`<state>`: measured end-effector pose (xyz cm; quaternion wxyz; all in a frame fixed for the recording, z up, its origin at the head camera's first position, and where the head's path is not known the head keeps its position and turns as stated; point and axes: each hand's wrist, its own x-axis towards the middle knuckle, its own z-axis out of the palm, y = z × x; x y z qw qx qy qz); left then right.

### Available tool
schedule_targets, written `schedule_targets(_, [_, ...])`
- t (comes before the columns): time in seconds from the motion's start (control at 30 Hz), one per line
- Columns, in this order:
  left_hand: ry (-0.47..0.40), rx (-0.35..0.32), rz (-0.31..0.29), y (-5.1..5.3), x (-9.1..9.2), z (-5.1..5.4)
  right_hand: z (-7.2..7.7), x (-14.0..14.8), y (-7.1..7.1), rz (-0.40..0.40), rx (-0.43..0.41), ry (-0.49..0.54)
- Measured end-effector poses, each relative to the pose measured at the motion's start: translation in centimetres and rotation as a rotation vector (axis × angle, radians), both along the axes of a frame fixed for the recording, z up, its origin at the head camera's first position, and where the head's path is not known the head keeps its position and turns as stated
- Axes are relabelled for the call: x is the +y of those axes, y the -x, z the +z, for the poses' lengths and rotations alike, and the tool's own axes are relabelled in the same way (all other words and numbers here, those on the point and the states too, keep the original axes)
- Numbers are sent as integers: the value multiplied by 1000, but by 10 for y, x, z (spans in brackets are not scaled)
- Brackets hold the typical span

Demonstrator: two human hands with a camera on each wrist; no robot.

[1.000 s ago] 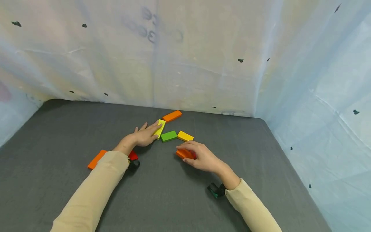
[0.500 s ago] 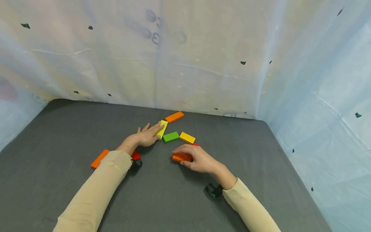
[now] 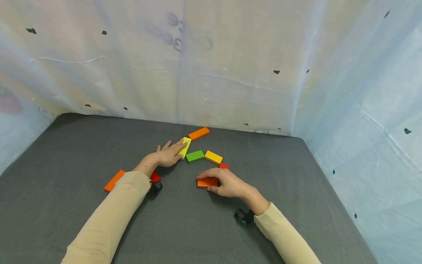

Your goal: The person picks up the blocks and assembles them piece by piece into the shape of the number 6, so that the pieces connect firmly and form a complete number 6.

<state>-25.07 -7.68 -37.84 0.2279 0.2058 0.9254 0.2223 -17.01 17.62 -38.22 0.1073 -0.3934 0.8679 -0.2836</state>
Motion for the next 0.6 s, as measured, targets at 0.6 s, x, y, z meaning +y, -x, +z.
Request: schedule_targets(0.6, [-4, 11, -5, -1, 1, 3, -4, 38, -18, -442, 116, -14])
